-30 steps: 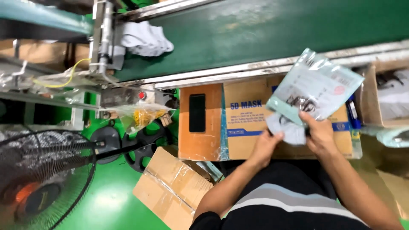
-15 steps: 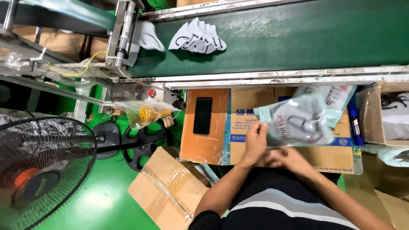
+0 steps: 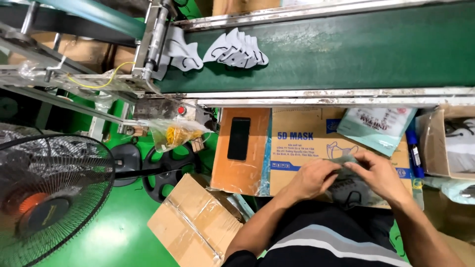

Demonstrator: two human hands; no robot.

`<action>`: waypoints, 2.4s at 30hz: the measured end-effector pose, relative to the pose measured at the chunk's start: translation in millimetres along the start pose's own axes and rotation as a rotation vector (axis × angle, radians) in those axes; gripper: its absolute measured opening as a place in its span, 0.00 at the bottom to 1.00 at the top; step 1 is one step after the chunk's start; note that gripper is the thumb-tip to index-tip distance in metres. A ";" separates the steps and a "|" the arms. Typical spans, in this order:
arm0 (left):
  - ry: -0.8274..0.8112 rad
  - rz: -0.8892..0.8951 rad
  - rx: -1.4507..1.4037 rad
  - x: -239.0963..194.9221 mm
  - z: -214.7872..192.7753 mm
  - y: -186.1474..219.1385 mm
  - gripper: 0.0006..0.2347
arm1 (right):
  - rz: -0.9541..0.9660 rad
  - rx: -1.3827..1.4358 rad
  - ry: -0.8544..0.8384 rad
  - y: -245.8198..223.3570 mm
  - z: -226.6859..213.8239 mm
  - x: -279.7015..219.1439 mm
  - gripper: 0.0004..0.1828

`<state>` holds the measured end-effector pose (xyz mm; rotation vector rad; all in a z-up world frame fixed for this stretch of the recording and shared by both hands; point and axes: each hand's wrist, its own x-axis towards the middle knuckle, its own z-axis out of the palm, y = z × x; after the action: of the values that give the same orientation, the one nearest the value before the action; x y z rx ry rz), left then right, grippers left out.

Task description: Manually packing and sorting stacks of face masks into plastic bags and shipping boxes in a production facility.

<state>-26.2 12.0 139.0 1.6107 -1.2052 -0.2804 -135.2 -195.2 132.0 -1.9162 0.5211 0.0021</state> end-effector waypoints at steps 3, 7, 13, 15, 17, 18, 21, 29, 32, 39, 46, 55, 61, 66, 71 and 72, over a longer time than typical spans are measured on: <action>-0.013 -0.033 0.080 0.6 -5.6 6.6 0.10 | 0.114 0.087 0.008 14.7 3.9 -1.7 0.14; 0.219 0.029 0.110 27.9 -34.2 46.5 0.15 | 0.079 0.123 0.029 31.5 4.0 0.2 0.12; 0.114 -0.170 -0.043 4.5 -10.6 -2.7 0.17 | 0.075 0.147 0.045 15.6 18.4 -6.0 0.13; 0.030 -0.272 -0.162 3.3 -9.1 -10.0 0.13 | 0.082 0.091 0.070 7.0 17.9 -7.4 0.13; -0.100 -0.394 -0.176 1.6 -14.1 -11.7 0.10 | 0.010 -0.006 0.040 0.7 18.5 -11.2 0.11; -0.099 -0.395 -0.176 0.3 -14.6 -14.6 0.10 | 0.011 -0.005 0.039 -3.3 18.1 -11.4 0.11; -0.152 -0.349 -0.176 -3.1 -15.3 -17.1 0.10 | -0.091 -0.128 -0.002 -12.7 18.3 -13.0 0.09; 0.001 -0.303 -0.129 1.1 -12.4 13.8 0.08 | -0.125 -0.102 0.080 -3.1 21.7 -15.4 0.07; 0.020 -0.248 -0.081 5.2 -12.9 14.3 0.08 | -0.101 -0.016 0.135 12.5 21.6 -14.3 0.08; 0.058 -0.159 0.055 5.7 -11.3 15.0 0.07 | -0.016 -0.048 0.063 -31.8 14.1 -14.2 0.13; -0.028 -0.107 0.095 7.8 -23.9 15.7 0.07 | 0.069 -0.049 0.123 -15.1 10.7 -14.2 0.09; 0.004 -0.033 0.118 7.7 -18.8 10.7 0.07 | 0.015 0.025 0.037 13.3 2.5 -6.9 0.11; 0.009 -0.141 0.126 -1.2 -16.5 -6.6 0.04 | 0.011 0.118 0.133 -9.4 -3.2 -3.8 0.08; 0.078 -0.058 0.208 -14.6 -19.4 -27.2 0.04 | -0.142 -0.135 -0.003 -12.4 -18.0 10.0 0.10; 0.414 -0.687 0.171 -48.0 -21.2 -105.2 0.19 | -0.288 -0.120 0.322 15.2 -74.4 58.4 0.12; 0.405 -0.679 0.170 -52.8 -23.7 -115.5 0.19 | -0.286 -0.120 0.334 1.6 -100.2 58.5 0.12</action>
<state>29.8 61.0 33.3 2.0716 -0.3570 -0.2617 -106.9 -305.0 156.8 -2.1065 0.4706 -0.4882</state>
